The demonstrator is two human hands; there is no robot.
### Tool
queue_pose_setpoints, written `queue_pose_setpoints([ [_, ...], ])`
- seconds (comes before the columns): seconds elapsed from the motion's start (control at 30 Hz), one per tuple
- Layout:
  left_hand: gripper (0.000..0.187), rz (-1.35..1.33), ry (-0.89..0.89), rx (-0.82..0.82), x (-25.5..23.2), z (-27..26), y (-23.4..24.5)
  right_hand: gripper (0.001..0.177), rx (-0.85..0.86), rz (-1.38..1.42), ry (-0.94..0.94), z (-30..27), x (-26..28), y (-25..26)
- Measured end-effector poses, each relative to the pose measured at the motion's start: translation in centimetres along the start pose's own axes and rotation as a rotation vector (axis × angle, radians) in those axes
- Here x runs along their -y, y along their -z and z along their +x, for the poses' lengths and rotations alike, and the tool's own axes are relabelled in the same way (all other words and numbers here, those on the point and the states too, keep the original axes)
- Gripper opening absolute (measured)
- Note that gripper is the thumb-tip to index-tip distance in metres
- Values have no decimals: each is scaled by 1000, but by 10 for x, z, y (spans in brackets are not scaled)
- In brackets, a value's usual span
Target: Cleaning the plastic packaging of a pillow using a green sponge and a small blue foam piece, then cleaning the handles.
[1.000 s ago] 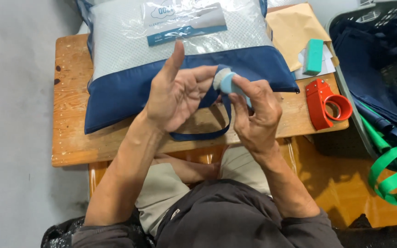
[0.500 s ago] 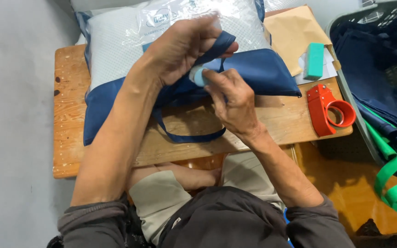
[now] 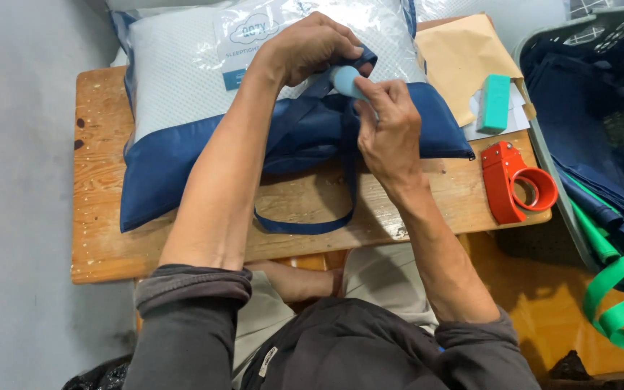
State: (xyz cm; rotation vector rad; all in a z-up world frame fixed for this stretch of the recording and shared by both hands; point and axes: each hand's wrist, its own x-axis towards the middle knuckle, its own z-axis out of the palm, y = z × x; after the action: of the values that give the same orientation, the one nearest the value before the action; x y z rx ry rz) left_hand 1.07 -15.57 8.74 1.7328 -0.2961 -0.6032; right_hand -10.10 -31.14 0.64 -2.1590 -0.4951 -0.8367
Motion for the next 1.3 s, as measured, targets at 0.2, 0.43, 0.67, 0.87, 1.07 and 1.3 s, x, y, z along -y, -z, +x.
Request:
queue_pose_setpoints([
  [0.2,12,-33,204,-184,14,26,2,26,-24,-187,-81,13,6,-26],
  [0.43,4,-359,224,-88,17,21,3,27,167,118,-58,-14,17,-45],
  [0.67,5,-302,152,-80,26,26,5,37,-38,-46,-108,-15,15,-53],
  [0.87,10,-278,137,-31,37,29,15,33,269,131,-59,-47,54,-79],
  [1.07,9,-323,175,56,91,70,42,38,-45,131,-180,-42,42,-83],
  [1.3,24,-244,205,-45,90,66,41,62,400,146,4,-103,80,-133],
])
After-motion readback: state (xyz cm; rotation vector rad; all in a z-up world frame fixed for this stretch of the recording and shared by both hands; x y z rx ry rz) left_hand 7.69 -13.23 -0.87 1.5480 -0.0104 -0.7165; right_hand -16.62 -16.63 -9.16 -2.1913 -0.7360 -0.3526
